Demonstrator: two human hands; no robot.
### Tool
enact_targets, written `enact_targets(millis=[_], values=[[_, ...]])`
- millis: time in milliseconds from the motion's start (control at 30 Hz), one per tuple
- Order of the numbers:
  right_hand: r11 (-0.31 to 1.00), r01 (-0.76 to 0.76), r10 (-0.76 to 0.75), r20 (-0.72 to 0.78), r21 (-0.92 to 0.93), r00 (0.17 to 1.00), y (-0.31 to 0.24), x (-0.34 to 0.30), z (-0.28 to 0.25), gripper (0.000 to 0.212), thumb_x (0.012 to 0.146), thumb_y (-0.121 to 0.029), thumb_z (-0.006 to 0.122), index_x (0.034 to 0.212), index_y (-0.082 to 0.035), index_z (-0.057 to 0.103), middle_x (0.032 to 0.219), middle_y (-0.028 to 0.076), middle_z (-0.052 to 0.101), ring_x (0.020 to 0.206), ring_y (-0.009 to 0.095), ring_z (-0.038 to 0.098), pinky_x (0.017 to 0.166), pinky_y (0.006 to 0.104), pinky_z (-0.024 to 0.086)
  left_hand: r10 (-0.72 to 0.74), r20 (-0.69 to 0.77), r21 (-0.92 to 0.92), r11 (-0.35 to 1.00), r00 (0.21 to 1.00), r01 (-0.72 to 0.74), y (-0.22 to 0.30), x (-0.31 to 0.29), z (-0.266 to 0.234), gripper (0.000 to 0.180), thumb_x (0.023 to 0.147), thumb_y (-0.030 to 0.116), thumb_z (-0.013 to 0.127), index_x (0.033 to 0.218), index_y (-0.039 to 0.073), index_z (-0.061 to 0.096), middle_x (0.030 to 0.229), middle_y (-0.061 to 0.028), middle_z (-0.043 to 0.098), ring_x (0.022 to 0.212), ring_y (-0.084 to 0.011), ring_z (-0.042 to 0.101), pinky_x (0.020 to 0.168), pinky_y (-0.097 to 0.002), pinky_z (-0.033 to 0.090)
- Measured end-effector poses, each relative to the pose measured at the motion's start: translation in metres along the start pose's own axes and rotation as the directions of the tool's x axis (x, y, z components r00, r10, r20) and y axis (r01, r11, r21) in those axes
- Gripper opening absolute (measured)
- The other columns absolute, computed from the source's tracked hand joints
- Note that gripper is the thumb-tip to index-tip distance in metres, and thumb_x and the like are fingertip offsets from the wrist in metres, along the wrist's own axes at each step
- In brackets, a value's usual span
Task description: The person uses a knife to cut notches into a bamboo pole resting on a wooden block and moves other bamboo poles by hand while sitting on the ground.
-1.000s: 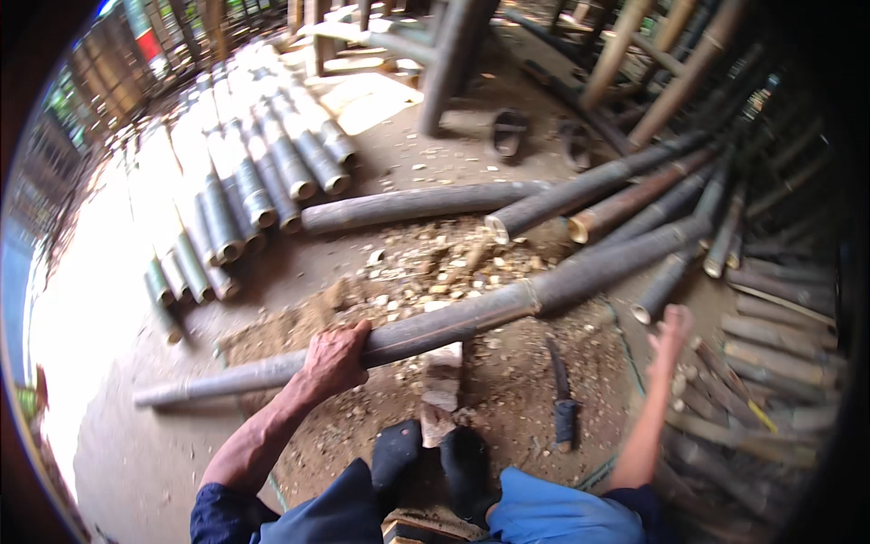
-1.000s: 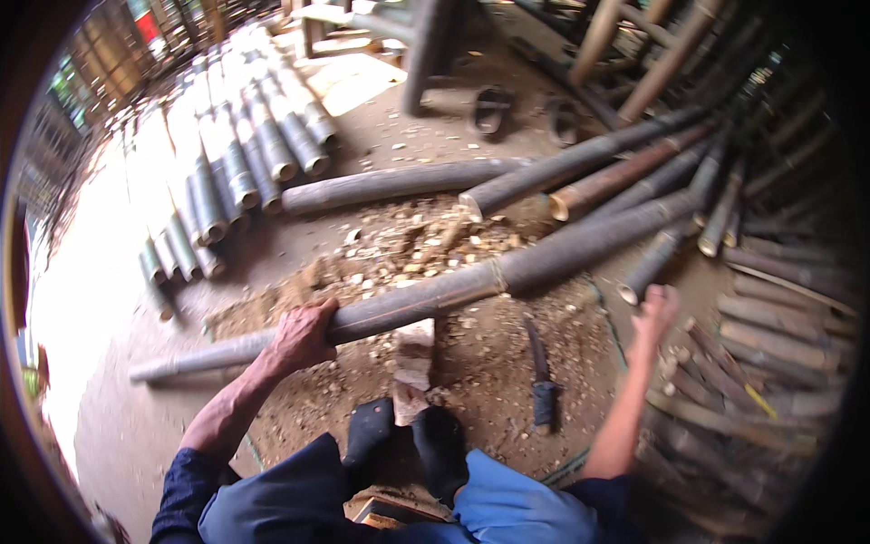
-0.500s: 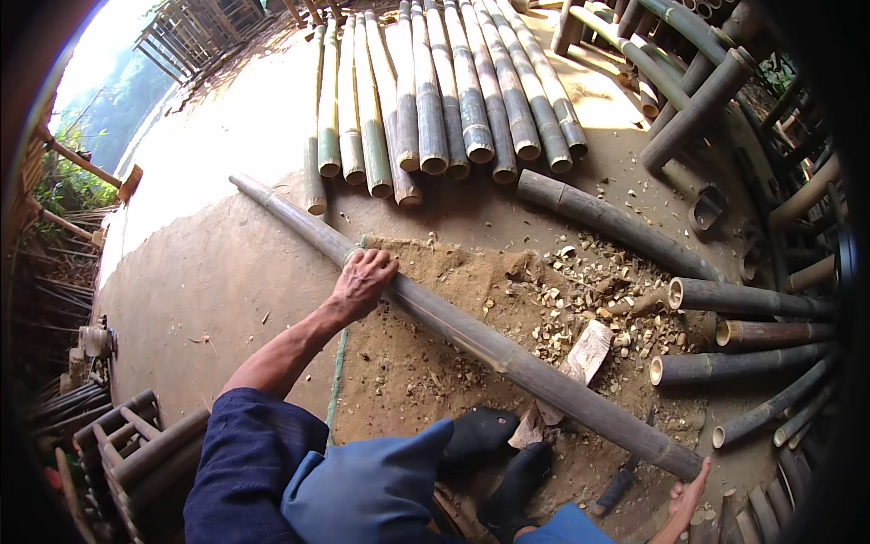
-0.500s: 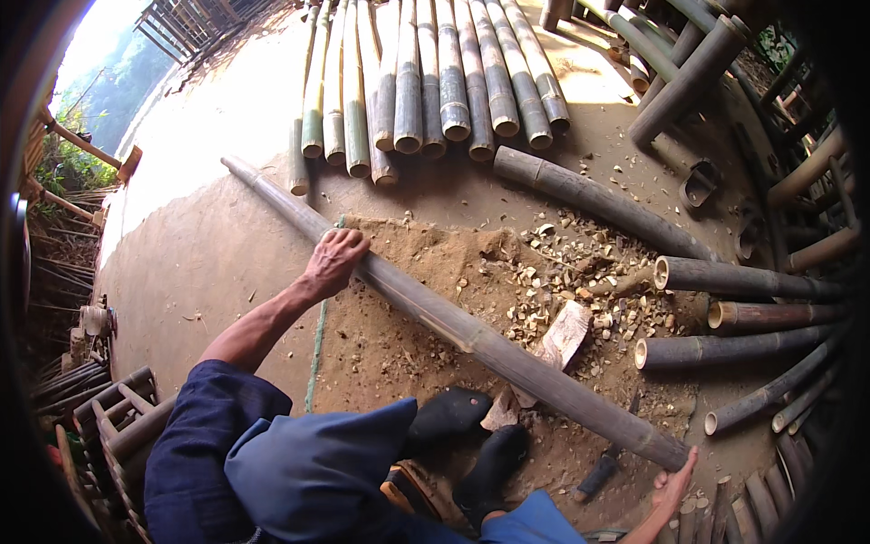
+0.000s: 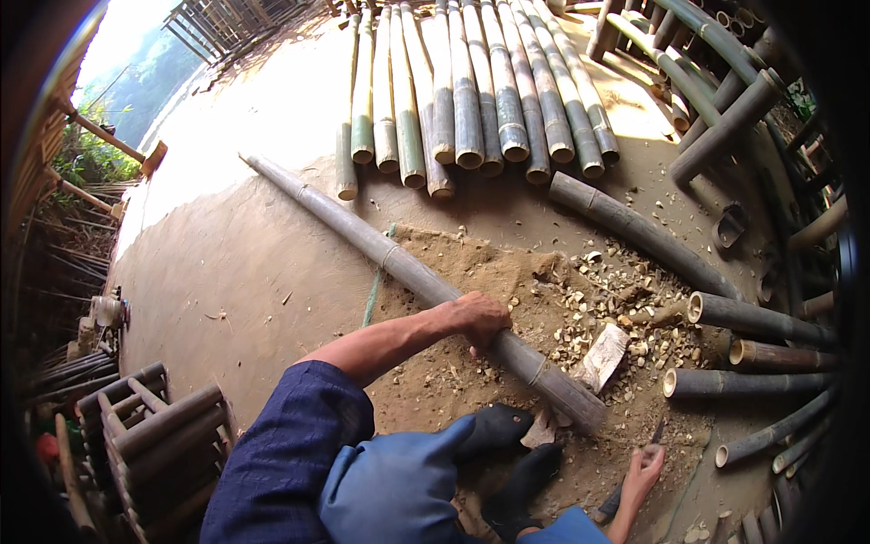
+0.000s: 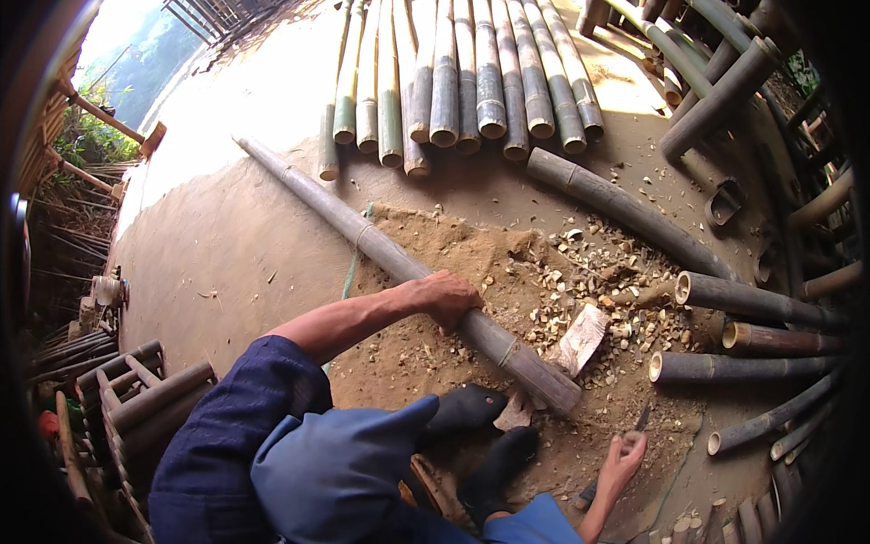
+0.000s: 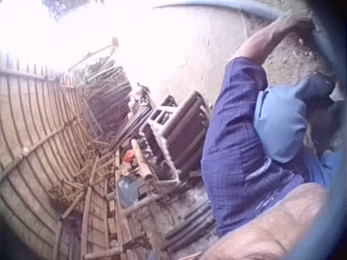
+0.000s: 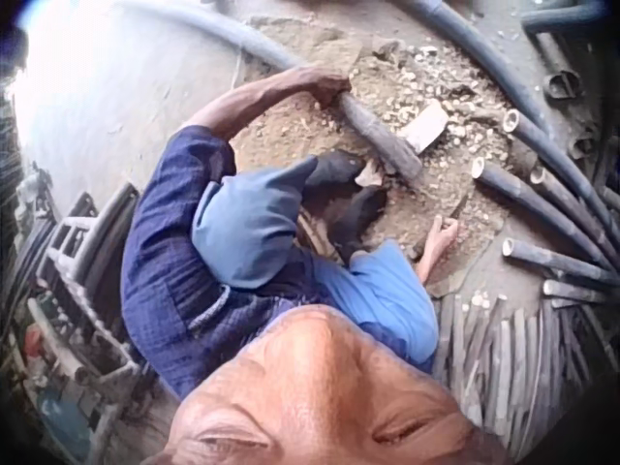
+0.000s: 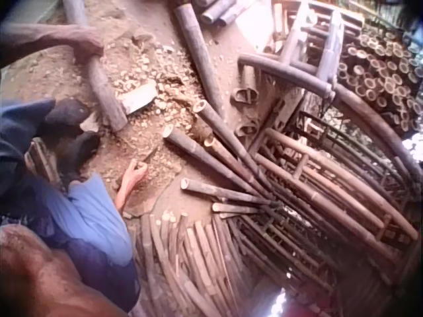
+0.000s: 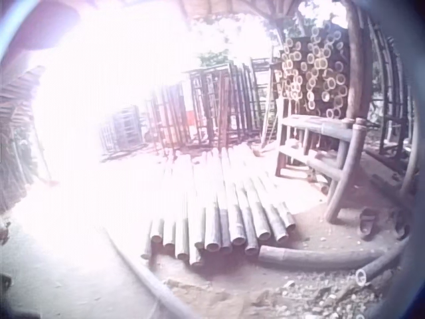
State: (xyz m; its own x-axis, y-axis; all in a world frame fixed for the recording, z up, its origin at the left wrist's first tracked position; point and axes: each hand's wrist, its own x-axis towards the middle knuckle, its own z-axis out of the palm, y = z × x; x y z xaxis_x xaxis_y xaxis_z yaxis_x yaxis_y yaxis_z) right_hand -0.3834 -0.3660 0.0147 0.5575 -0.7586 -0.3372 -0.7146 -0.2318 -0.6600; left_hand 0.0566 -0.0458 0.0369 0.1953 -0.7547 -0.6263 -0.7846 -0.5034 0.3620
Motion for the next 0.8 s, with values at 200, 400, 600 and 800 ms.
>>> enact_targets(millis=[200,400,600,800], values=[[0.842,-0.070,-0.041,-0.192,-0.536,0.981,0.040,-0.044,-0.009,0.054,0.081,-0.013,0.093,0.114,-0.003,0.052,0.105,0.020,0.059,0.106,0.044,0.060,0.095,0.0534,0.047,-0.019,0.059,-0.011,1.000,0.998,0.020,0.003,0.005,-0.012,0.057,0.053,0.018,0.095,0.108,0.014,0.080,0.097,-0.0110,0.079,0.096,-0.0322,0.077,0.078,-0.0467,0.060],[0.853,-0.249,0.233,-0.092,-0.459,0.968,0.072,-0.035,-0.012,0.053,0.092,-0.022,0.079,0.130,0.002,0.051,0.112,0.029,0.066,0.110,0.051,0.064,0.098,0.0547,0.049,-0.030,0.018,0.049,0.998,0.999,0.029,0.006,-0.007,-0.008,0.047,0.063,0.021,0.093,0.106,0.012,0.076,0.097,-0.0094,0.078,0.099,-0.0308,0.076,0.083,-0.0463,0.058],[0.844,-0.384,0.466,-0.159,0.376,0.870,0.107,-0.052,-0.013,0.050,0.101,-0.028,0.054,0.145,-0.005,0.049,0.089,0.009,0.058,0.060,0.016,0.057,0.044,0.0343,0.048,0.084,-0.488,0.190,0.982,0.869,0.011,-0.007,-0.010,0.034,0.035,0.084,0.022,0.079,0.115,0.013,0.066,0.108,-0.0082,0.071,0.113,-0.0260,0.068,0.101,-0.0448,0.047],[0.988,0.083,-0.102,0.154,0.129,0.983,-0.016,-0.055,-0.001,0.061,0.103,-0.012,0.069,0.156,-0.005,0.041,0.093,0.007,0.064,0.072,0.016,0.065,0.061,0.0336,0.054,0.040,-0.464,0.153,0.988,0.885,0.035,-0.011,-0.013,0.030,0.048,0.072,0.020,0.083,0.115,0.012,0.065,0.107,-0.0090,0.069,0.110,-0.0299,0.067,0.097,-0.0448,0.046]])
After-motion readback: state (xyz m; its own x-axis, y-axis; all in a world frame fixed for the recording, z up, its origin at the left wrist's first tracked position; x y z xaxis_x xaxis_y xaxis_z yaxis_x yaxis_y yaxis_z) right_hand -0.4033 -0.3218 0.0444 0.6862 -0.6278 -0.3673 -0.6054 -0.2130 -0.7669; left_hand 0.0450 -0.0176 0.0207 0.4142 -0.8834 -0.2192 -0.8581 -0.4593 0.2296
